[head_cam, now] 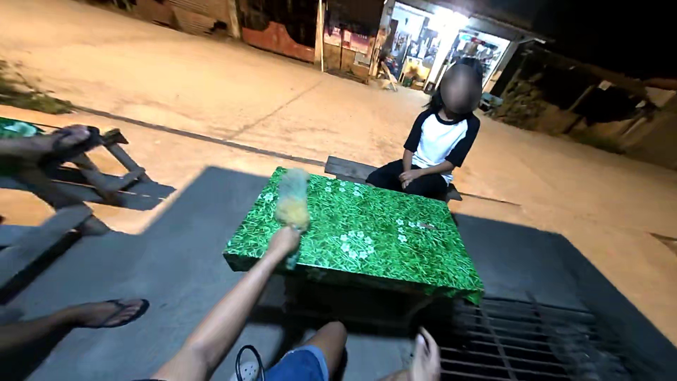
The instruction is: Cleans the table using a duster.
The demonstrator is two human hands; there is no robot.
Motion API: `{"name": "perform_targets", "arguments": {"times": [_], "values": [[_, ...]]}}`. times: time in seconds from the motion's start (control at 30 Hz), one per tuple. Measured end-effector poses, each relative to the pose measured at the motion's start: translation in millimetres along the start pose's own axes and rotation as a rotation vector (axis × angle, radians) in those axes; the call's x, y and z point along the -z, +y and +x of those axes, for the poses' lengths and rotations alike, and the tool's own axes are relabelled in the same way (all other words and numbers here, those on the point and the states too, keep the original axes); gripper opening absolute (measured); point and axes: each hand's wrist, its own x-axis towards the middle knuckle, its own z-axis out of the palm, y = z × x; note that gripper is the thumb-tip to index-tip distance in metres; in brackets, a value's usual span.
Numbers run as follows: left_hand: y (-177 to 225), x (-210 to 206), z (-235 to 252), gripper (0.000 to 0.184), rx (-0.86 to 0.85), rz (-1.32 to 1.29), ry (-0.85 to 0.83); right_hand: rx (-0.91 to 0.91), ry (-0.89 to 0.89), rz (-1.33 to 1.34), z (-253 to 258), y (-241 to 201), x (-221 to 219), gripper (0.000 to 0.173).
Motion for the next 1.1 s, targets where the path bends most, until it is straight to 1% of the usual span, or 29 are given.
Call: {"name": "perform_targets", "arguments": {"times": [0.07, 0.1, 0.13, 0.17, 0.2, 0.23, 0.27, 0.3, 0.37, 0.4, 0.47, 0.53, 0.6, 0.67, 0.73, 0.8, 0.87, 0.97, 1.03, 1.1], "values": [[28, -42, -22, 0.051, -0.158, -0.197, -0.168, -0.098, -0.347, 0.19, 27, -43, -51, 0.044], [41, -67, -37, 0.05, -0.244, -0.285, -0.245, -0.162, -0.458, 0.252, 32, -61, -72, 0.048], [55, -90, -53, 0.051, -0.328, -0.353, -0.325, -0.216, -0.511, 0.308, 33, -77, -89, 0.052], [67, -110, -70, 0.055, -0.406, -0.376, -0.397, -0.255, -0.503, 0.362, 32, -90, -102, 0.055], [76, -126, -83, 0.057, -0.478, -0.353, -0.436, -0.283, -0.442, 0.431, 28, -99, -109, 0.057], [82, -132, -90, 0.06, -0.534, -0.3, -0.484, -0.316, -0.337, 0.502, 26, -102, -114, 0.058], [86, -133, -90, 0.06, -0.593, -0.243, -0.48, -0.353, -0.24, 0.546, 27, -101, -114, 0.057], [88, -131, -84, 0.058, -0.645, -0.182, -0.431, -0.382, -0.179, 0.549, 28, -96, -109, 0.055], [87, -120, -59, 0.05, -0.698, -0.083, -0.235, -0.38, -0.114, 0.436, 36, -75, -90, 0.05], [84, -117, -40, 0.048, -0.686, -0.034, -0.119, -0.355, -0.094, 0.343, 42, -61, -77, 0.048], [71, -119, 3, 0.05, -0.588, 0.071, 0.076, -0.27, -0.05, 0.088, 55, -37, -55, 0.046], [60, -126, 32, 0.06, -0.45, 0.192, 0.117, -0.233, -0.078, -0.202, 62, -34, -49, 0.045], [64, -132, 37, 0.069, -0.389, 0.287, 0.089, -0.186, -0.227, -0.404, 61, -58, -62, 0.048], [69, -131, 34, 0.068, -0.375, 0.312, 0.065, -0.13, -0.478, -0.581, 52, -94, -85, 0.049], [70, -128, 30, 0.063, -0.362, 0.304, 0.041, -0.061, -0.725, -0.725, 48, -122, -113, 0.051], [71, -126, 30, 0.058, -0.358, 0.257, 0.043, -0.01, -0.839, -0.817, 61, -142, -138, 0.055], [71, -124, 31, 0.055, -0.348, 0.227, 0.051, 0.015, -0.878, -0.878, 86, -166, -153, 0.061], [72, -123, 33, 0.054, -0.349, 0.231, 0.059, 0.045, -0.805, -0.879, 133, -201, -168, 0.064], [69, -128, 34, 0.055, -0.357, 0.257, 0.07, 0.053, -0.764, -0.838, 162, -196, -188, 0.065], [65, -133, 36, 0.055, -0.366, 0.262, 0.088, 0.107, -0.748, -0.821, 178, -170, -210, 0.063]]}}
